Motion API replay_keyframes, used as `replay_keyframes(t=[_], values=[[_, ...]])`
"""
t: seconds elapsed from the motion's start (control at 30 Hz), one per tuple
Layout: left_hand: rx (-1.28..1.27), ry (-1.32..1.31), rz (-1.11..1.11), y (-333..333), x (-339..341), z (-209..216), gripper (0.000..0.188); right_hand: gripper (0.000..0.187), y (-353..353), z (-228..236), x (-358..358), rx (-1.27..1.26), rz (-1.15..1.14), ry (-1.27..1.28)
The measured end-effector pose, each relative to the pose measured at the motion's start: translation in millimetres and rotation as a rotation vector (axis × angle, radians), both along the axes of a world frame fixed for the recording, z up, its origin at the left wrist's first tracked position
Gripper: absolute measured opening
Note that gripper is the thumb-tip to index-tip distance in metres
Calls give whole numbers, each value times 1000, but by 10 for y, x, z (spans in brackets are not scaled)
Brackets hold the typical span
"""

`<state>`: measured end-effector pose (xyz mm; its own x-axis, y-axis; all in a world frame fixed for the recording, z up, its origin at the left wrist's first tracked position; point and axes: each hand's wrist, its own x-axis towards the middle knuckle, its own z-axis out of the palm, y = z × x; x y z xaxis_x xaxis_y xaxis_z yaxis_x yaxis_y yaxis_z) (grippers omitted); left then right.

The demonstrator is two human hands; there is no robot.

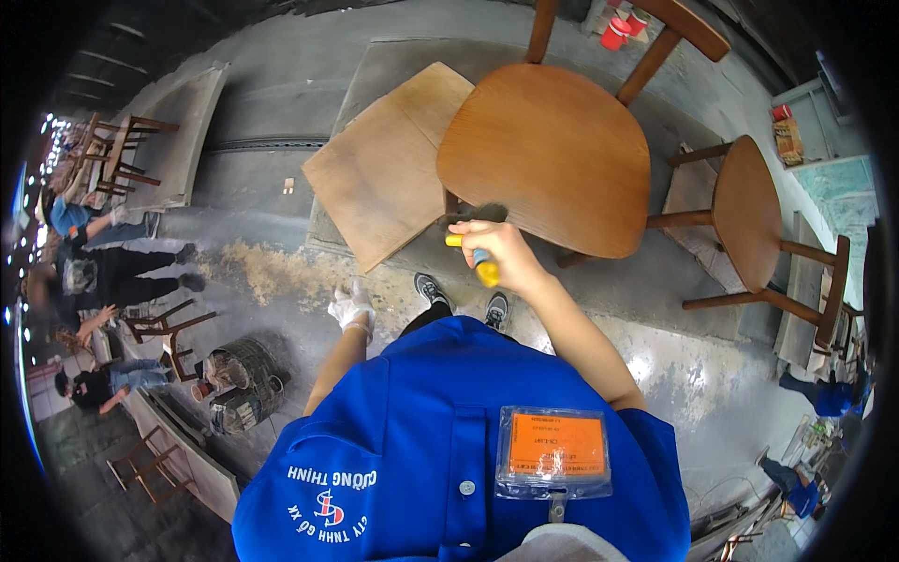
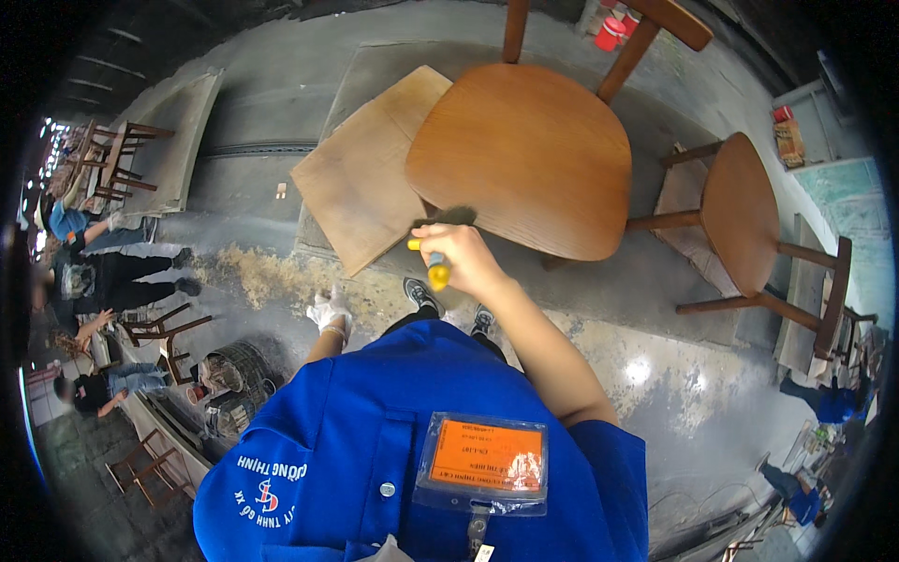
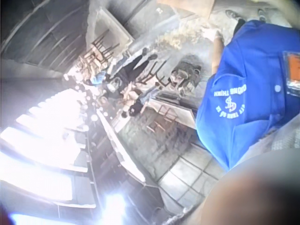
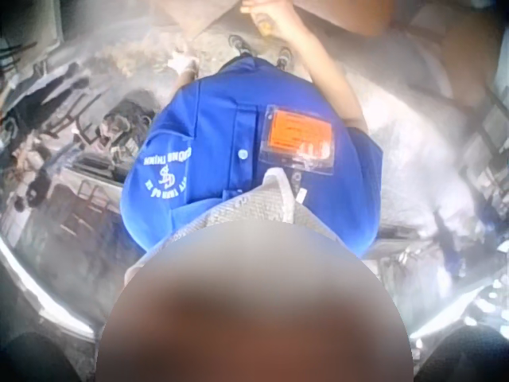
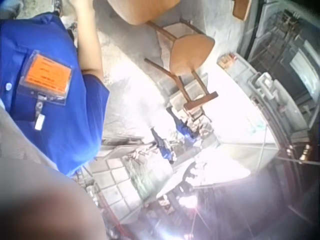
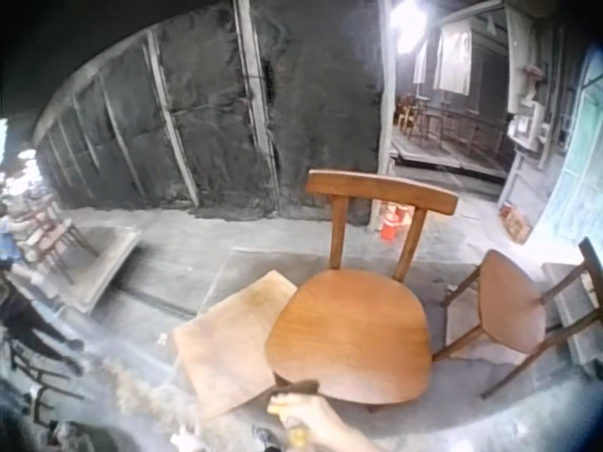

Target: The person paints a wooden chair with a brush, covering the seat, backrest, and legs. They reposition the chair multiple times to reach all surfaces and continue brushing until the entire chair is coated.

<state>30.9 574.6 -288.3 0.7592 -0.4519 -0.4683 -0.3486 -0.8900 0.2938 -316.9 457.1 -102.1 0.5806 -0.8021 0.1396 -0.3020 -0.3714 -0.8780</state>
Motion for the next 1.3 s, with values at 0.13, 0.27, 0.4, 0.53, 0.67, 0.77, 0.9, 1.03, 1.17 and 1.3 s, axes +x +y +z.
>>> replay_keyframes(t=[0.13, 0.27, 0.4, 0.53, 0.67, 0.77, 0.9, 1.03, 1.17, 1.3], values=[[66, 40, -70, 278, 76, -56, 79, 22, -228, -12, 178, -353, -271, 103], [235, 41, -162, 354, 230, -192, 77, 18, -448, -74, 334, -57, -63, -110], [362, 258, -407, 359, 544, -564, 64, 13, -724, -111, 406, -270, -237, 116], [348, 353, -565, 227, 841, -1035, 57, 14, -1057, -100, 443, -182, -218, -59], [272, 403, -486, -54, 1018, -1152, 54, 15, -1394, -116, 489, -222, -346, 133], [272, 416, -527, -335, 1182, -1011, 49, 18, -1674, -137, 449, -185, -277, 59], [139, 448, -415, -678, 1432, -921, 46, 13, -2129, -195, 261, -309, -746, 335], [86, 520, -225, -804, 1767, -1073, 50, 14, -2526, -310, 29, -264, -442, 181], [124, 311, -363, -705, 2080, -1448, 40, 15, -2819, -395, -223, -354, -746, 364], [158, 331, -400, -649, 2207, -1651, 43, 13, -2951, -354, -355, -219, -535, 260]])
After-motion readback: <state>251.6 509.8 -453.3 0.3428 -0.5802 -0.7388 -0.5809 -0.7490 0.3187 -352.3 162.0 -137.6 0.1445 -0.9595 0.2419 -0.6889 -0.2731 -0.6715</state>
